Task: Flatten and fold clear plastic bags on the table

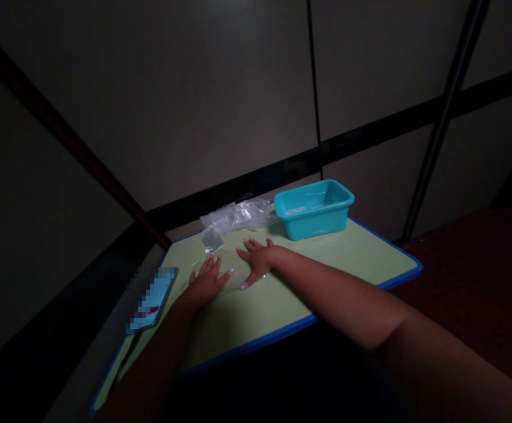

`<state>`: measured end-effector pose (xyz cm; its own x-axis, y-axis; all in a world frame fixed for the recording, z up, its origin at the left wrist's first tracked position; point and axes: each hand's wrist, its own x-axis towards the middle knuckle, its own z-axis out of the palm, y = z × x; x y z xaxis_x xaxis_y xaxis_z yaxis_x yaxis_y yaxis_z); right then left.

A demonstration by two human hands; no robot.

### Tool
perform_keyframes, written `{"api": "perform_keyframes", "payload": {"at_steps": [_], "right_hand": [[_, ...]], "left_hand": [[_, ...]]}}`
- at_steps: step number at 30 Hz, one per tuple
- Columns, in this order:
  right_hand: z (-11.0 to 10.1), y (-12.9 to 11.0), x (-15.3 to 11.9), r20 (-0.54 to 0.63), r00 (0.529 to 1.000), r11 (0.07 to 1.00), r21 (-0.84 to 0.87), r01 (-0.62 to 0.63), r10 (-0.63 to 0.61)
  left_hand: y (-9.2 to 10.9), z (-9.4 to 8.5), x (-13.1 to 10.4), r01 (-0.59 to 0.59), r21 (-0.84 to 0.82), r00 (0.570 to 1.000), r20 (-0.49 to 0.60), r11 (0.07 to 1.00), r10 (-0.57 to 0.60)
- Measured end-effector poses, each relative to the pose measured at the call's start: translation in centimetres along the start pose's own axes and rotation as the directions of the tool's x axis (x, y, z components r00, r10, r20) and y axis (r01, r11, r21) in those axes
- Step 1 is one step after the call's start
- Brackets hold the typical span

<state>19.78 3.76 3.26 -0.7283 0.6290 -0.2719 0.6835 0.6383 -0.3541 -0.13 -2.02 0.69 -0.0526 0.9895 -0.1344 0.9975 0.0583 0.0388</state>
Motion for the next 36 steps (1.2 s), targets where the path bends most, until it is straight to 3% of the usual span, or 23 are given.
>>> {"api": "perform_keyframes", "payload": {"at_steps": [5,13,20,27,36], "right_hand": [[-1.1,0.9,-0.4,0.035,0.999,1.0,-0.029,-0.006,0.007],[-0.2,0.7,0.2,-0.186,0.982,0.999,-0.021,0.032,-0.036],[0.0,0.8,0.1,-0.066,0.997,0.998,-0.048,0.043,-0.046],[-0.4,0.8,-0.3,0.041,0.998,0.995,-0.084,0.045,-0.041],[-0.5,0.6,-0.5,0.049,0.998,0.995,-0.085,0.05,-0.046]], "left_hand": [[0.1,0.0,-0.2,0.011,-0.023,1.0,0.014,1.0,-0.011],[0.5,-0.3,-0.8,0.024,-0.055,1.0,0.021,0.998,-0.023],[-0.2,-0.3,0.0,0.096,-0.109,0.974,-0.196,0.989,-0.116],[-1.3,-1.0,0.0,0.199,-0.076,0.909,-0.358,0.977,-0.213],[-2.0,-0.5,0.6,0.154,-0.066,0.911,-0.378,0.986,-0.167]]}}
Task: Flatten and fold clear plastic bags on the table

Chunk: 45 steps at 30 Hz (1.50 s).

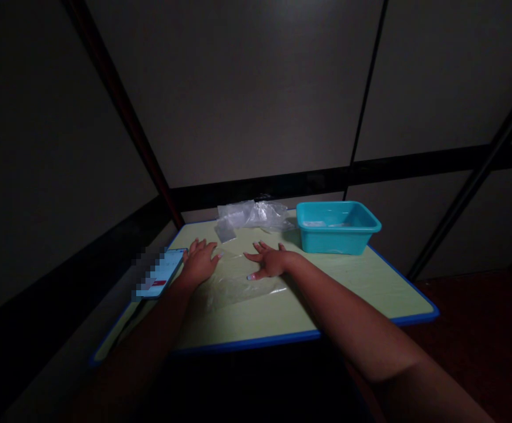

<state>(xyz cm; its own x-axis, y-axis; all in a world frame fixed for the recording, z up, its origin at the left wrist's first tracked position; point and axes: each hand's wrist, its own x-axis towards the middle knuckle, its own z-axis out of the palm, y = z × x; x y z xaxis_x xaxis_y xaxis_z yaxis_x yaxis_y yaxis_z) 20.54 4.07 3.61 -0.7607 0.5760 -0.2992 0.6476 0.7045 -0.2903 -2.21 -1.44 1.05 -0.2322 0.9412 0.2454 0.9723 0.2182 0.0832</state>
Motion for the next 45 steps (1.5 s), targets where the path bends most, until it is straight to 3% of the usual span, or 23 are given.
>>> {"api": "perform_keyframes", "payload": {"at_steps": [9,15,21,23,27,32,39,45], "right_hand": [[0.0,-0.3,-0.1,-0.012,1.0,1.0,0.009,-0.012,0.012],[0.0,-0.3,-0.1,-0.016,1.0,1.0,0.017,-0.001,0.001],[0.1,-0.4,-0.1,-0.031,1.0,1.0,0.031,-0.001,0.002],[0.1,-0.4,0.0,-0.03,1.0,0.999,0.033,-0.005,0.006],[0.0,-0.6,-0.1,-0.025,1.0,0.999,0.035,-0.013,0.014],[-0.1,-0.6,-0.1,-0.019,1.0,0.999,0.028,-0.02,0.021],[0.2,-0.3,0.0,-0.054,0.998,0.999,0.031,-0.022,0.023],[0.5,-0.4,0.1,-0.179,0.984,0.998,0.068,-0.002,0.014]], "left_hand": [[-1.5,0.9,1.8,0.038,-0.046,0.994,-0.104,0.998,-0.042],[-1.6,1.6,2.5,-0.039,-0.13,0.992,-0.121,0.991,0.024],[-1.8,1.0,2.8,-0.029,-0.2,0.985,-0.171,0.979,-0.006],[-2.0,0.6,2.7,-0.044,-0.291,0.985,-0.172,0.956,-0.007],[-2.4,-0.6,1.8,-0.046,-0.607,0.999,-0.033,0.794,0.033],[-2.5,-2.2,0.9,0.029,-0.716,0.973,0.181,0.698,0.145],[-2.9,-2.9,0.7,0.076,-0.737,0.882,0.364,0.671,0.299],[-2.9,-3.9,0.3,0.019,-0.679,0.808,0.443,0.734,0.389]]}}
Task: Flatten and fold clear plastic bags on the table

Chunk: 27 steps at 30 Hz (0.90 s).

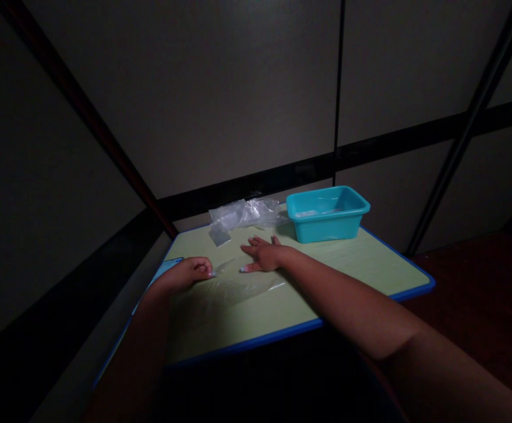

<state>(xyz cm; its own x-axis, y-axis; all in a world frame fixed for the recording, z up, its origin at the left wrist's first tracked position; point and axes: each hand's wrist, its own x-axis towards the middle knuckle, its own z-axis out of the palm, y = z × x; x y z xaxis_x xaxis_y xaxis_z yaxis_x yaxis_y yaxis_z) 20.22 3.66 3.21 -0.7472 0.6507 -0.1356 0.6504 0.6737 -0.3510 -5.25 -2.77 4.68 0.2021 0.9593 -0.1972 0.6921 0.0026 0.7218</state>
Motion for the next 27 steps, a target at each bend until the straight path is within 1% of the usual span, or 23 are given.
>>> {"api": "perform_keyframes", "payload": {"at_steps": [5,9,11,13,15,16,19,21,22,23,24,25,27], "right_hand": [[0.4,-0.1,0.2,-0.058,0.997,0.998,0.033,0.046,-0.044],[0.7,-0.9,0.1,-0.092,0.99,0.991,0.068,0.117,-0.111],[0.8,-1.3,0.1,-0.092,0.984,0.983,0.088,0.162,-0.154],[1.0,-1.8,0.0,-0.081,0.977,0.974,0.105,0.203,-0.195],[1.3,-2.0,0.0,-0.063,0.972,0.966,0.11,0.232,-0.226],[1.4,-2.1,0.0,-0.054,0.97,0.964,0.108,0.243,-0.238],[1.7,-2.2,0.1,-0.042,0.966,0.961,0.098,0.258,-0.255],[1.7,-2.1,0.1,-0.064,0.965,0.962,0.092,0.259,-0.253],[1.7,-2.1,0.2,-0.085,0.966,0.964,0.087,0.253,-0.246],[1.7,-2.1,0.2,-0.11,0.967,0.968,0.08,0.24,-0.23],[1.7,-2.0,0.3,-0.139,0.969,0.973,0.074,0.218,-0.206],[1.7,-1.9,0.4,-0.172,0.969,0.979,0.071,0.191,-0.176],[1.6,-1.7,0.6,-0.234,0.966,0.987,0.084,0.136,-0.113]], "left_hand": [[0.4,-0.2,-0.2,-0.035,0.121,0.996,0.091,0.992,0.024],[0.3,-0.4,-0.3,-0.055,0.151,0.992,0.117,0.987,0.038],[0.1,-0.5,-0.3,-0.066,0.16,0.993,0.108,0.985,0.049],[0.0,-0.4,-0.3,-0.083,0.169,0.996,0.046,0.982,0.077],[0.0,-0.2,-0.2,-0.091,0.179,0.991,-0.085,0.98,0.108],[0.0,0.0,0.0,-0.089,0.186,0.98,-0.161,0.979,0.12],[0.4,0.7,0.4,-0.087,0.245,0.922,-0.348,0.966,0.171],[0.7,1.4,0.8,-0.105,0.335,0.88,-0.408,0.936,0.244],[0.7,1.8,0.9,-0.117,0.391,0.868,-0.407,0.913,0.285],[0.8,2.3,1.0,-0.126,0.448,0.87,-0.379,0.885,0.315],[0.8,2.7,1.1,-0.128,0.502,0.889,-0.325,0.856,0.323],[0.9,3.2,1.2,-0.127,0.55,0.917,-0.251,0.825,0.309],[1.0,4.3,1.3,-0.132,0.622,0.969,-0.083,0.771,0.233]]}}
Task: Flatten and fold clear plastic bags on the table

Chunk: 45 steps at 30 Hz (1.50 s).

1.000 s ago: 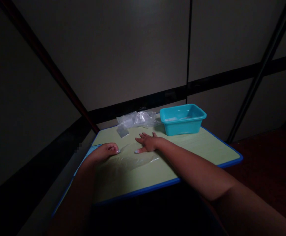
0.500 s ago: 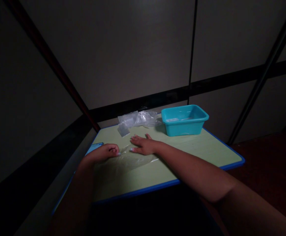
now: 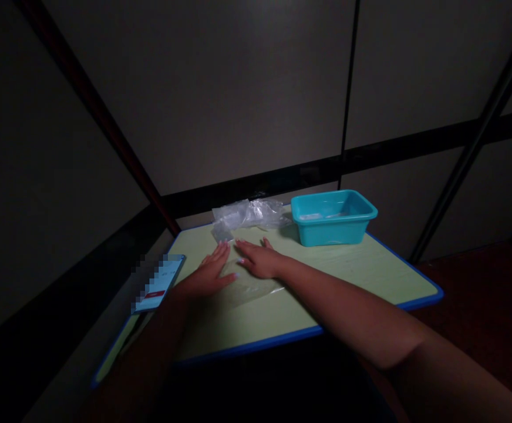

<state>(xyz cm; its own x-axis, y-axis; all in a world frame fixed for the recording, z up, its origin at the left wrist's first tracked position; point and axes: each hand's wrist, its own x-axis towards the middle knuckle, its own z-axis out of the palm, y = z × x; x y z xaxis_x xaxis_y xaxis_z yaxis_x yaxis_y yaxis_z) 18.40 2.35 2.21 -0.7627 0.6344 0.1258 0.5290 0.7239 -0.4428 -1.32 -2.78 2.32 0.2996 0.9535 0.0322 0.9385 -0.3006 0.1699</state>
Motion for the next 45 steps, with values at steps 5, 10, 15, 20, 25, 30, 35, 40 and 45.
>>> {"api": "perform_keyframes", "payload": {"at_steps": [5,10,15,20,25,30,35,40,45], "right_hand": [[0.2,0.3,0.4,-0.048,0.998,0.998,0.05,-0.033,0.036],[0.1,0.5,0.3,-0.038,0.998,0.996,0.072,-0.046,0.049],[-0.3,0.6,0.2,-0.039,0.996,0.995,0.059,-0.083,0.086],[0.2,-0.2,0.1,0.08,0.997,1.0,-0.015,0.015,-0.014],[0.8,0.1,0.3,0.166,0.984,0.995,-0.068,0.075,-0.063],[0.5,1.7,0.7,0.14,0.988,0.988,-0.147,-0.052,0.073],[0.1,2.2,0.7,0.116,0.982,0.973,-0.192,-0.126,0.15],[0.1,2.0,0.9,0.009,0.991,0.974,-0.186,-0.132,0.136],[0.2,1.8,1.0,0.079,0.987,0.973,-0.194,-0.121,0.139]], "left_hand": [[1.7,1.4,0.1,-0.051,0.045,0.972,0.23,0.998,0.039],[1.3,0.6,0.3,0.045,0.031,0.996,-0.084,0.999,-0.043],[0.0,-1.3,0.0,0.145,-0.129,0.836,-0.514,0.981,-0.191],[-0.1,-1.5,-0.1,0.075,-0.273,0.772,-0.593,0.959,-0.229],[0.3,-1.4,0.1,0.121,-0.282,0.83,-0.497,0.952,-0.253],[0.1,-0.9,0.4,0.204,-0.286,0.868,-0.39,0.936,-0.308],[-0.3,-0.4,0.8,0.314,-0.288,0.877,-0.277,0.905,-0.393],[-0.3,-0.6,0.9,0.381,-0.256,0.873,-0.217,0.888,-0.437],[0.0,-0.4,0.8,0.319,-0.163,0.936,-0.103,0.933,-0.338]]}}
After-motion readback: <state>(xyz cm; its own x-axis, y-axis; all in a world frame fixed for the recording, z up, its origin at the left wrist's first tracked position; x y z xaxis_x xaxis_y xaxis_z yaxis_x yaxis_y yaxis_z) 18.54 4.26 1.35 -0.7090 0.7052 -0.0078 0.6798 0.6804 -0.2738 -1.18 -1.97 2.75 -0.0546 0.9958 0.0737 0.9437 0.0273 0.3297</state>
